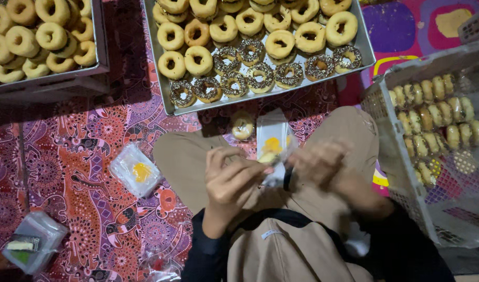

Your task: The person sits on the floor and repeatedly picks donuts from a metal tray, places them into small plastic bags, and sets the filled bags into a plastic crate. The donuts include plain and sprinkled varieties.

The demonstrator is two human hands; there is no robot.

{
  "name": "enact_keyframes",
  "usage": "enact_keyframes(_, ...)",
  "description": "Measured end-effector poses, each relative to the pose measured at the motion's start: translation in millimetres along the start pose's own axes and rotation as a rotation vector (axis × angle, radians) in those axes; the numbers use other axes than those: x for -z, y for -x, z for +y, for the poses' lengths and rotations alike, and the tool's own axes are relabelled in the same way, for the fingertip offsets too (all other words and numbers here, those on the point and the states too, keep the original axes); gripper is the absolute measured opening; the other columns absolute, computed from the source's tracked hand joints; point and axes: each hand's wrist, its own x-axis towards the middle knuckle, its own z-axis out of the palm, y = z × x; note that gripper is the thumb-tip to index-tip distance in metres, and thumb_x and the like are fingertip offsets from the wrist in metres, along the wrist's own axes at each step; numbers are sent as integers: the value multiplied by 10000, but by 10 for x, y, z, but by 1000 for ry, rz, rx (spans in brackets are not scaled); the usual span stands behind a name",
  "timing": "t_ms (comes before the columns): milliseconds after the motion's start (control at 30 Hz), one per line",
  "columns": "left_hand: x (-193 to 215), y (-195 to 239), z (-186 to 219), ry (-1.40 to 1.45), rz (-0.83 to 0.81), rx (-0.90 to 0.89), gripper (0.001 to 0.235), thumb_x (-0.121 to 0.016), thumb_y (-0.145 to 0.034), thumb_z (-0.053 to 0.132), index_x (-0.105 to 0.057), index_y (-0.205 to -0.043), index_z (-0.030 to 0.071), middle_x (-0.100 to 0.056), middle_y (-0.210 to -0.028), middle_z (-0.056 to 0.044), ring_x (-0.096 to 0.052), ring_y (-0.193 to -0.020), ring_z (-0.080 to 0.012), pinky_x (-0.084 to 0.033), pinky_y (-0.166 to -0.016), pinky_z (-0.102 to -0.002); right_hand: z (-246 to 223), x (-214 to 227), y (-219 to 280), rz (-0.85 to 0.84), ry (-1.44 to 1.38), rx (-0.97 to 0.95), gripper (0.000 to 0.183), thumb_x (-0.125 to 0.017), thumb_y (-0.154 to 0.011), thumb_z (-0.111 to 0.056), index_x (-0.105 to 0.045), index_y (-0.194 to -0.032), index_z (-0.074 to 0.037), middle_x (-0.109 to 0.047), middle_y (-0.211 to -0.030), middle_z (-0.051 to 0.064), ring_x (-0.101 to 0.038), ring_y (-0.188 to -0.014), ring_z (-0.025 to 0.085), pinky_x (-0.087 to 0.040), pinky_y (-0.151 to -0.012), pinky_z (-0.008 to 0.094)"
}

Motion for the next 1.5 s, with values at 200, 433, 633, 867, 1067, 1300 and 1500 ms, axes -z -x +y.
enact_keyframes(200,-282,304,-543,220,150,619,91,-580,-1069,89,-613,-1073,4,-674,-1136,-136,-652,-899,-211,-531,-793,-340,388,-606,151,-1054,105,-310,339,-677,-984,-396,-789,-984,-76,-735,-1052,201,-708,-991,364,-550,-885,474)
enact_keyframes(433,-660,945,-1542,-137,278,764,158,-668,-1000,163,-687,-1035,9,-668,-872,-168,-640,-787,-299,-497,-706,-403,-1138,-2522,343,-56,-1203,-719,199,-779,-922,-203,-789,-1033,-38,-781,-1027,42,-654,-956,165,-522,-867,353)
enact_keyframes(633,-625,1647,-1541,-372,95,862,149,-719,-955,163,-685,-978,20,-710,-874,-166,-680,-814,-330,-523,-730,-433,-1764,-3020,1165,-239,-1245,-1110,115,-709,-940,-88,-715,-840,-31,-713,-801,21,-637,-778,78,-496,-694,235)
enact_keyframes(867,-1671,1387,-2324,45,160,1066,369,-760,-852,250,-646,-1100,2,-706,-907,-203,-661,-840,-361,-547,-763,-445,-966,-3172,827,117,-900,-1183,298,-856,-848,-141,-609,-820,24,-662,-925,102,-560,-718,213,-426,-613,351)
enact_keyframes(1067,-2132,1490,-2987,136,-91,1241,607,-750,-819,384,-603,-1243,-25,-687,-1112,-205,-646,-1037,-346,-532,-881,-424,-881,-3411,537,32,-946,-1261,742,-858,-719,-202,-456,-1311,-7,-665,-1125,124,-661,-1006,252,-553,-848,404)
enact_keyframes(1300,-2112,1543,-1662,563,-26,833,998,-790,-870,536,-295,-1529,-26,-477,-1486,-213,-522,-1341,-291,-443,-1119,-395,-471,-1693,699,95,-715,-488,956,-920,-693,-355,-459,-1434,34,-484,-1389,196,-509,-1289,397,-409,-1117,502)
enact_keyframes(1500,-2559,1373,-641,473,-337,202,1260,-789,-576,636,-278,-1611,132,-468,-1604,-168,-429,-1556,-359,-167,-1338,-578,-5,-164,1422,-28,-450,-329,1029,-864,-682,-562,-393,-1447,-62,-526,-1426,158,-516,-1317,358,-384,-1136,517)
